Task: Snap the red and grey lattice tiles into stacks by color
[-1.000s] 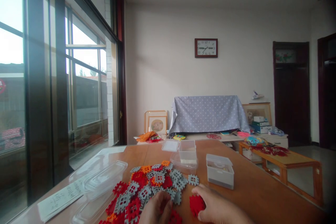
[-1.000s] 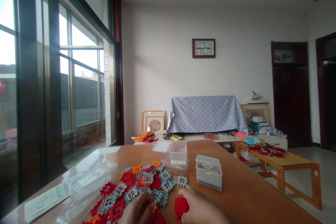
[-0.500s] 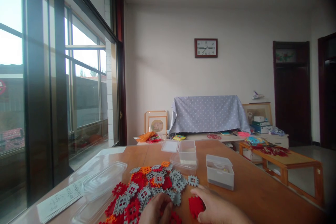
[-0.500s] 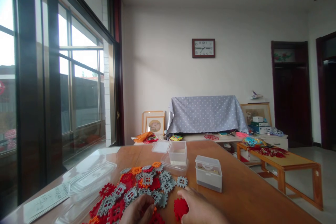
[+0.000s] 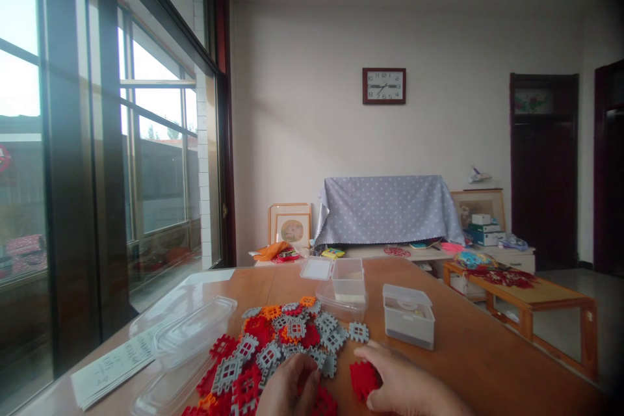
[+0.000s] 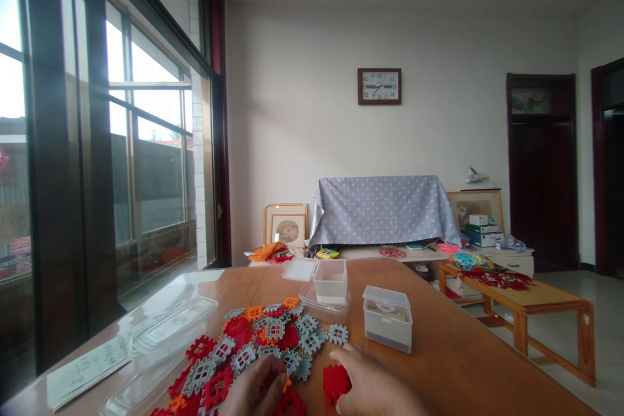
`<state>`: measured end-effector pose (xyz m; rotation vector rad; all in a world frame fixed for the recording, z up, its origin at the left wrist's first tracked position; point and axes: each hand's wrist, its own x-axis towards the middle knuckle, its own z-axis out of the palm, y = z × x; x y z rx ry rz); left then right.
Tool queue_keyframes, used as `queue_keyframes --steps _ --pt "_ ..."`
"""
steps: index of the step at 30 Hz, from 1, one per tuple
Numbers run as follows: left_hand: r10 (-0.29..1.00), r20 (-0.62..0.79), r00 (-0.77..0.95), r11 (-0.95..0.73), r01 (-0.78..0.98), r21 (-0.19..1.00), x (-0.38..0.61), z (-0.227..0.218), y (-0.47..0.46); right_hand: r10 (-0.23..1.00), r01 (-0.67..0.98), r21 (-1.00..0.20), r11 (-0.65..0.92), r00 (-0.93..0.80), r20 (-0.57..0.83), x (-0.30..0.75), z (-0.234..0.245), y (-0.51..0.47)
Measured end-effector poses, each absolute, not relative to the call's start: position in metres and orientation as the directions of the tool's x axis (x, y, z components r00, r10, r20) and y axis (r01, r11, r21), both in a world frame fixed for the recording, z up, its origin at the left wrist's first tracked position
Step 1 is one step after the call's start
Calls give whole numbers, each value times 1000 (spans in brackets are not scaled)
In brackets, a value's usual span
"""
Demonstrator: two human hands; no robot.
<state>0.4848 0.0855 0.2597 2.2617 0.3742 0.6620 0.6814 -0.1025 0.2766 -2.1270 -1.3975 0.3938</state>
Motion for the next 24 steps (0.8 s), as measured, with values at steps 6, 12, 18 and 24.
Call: queue_keyframes --steps 6,12,18,24 --pt "434 362 825 -720 76 690 485 257 86 909 736 -609 -295 412 58 690 267 -102" --pt "426 358 831 -716 68 695 482 261 84 913 741 -597 -307 406 34 689 271 -104" --pt "464 370 805 -690 67 720 476 269 75 910 744 -584 -325 415 22 691 270 -105" --pt "484 372 792 -674 67 736 475 272 74 921 726 -624 -287 388 27 696 267 -108"
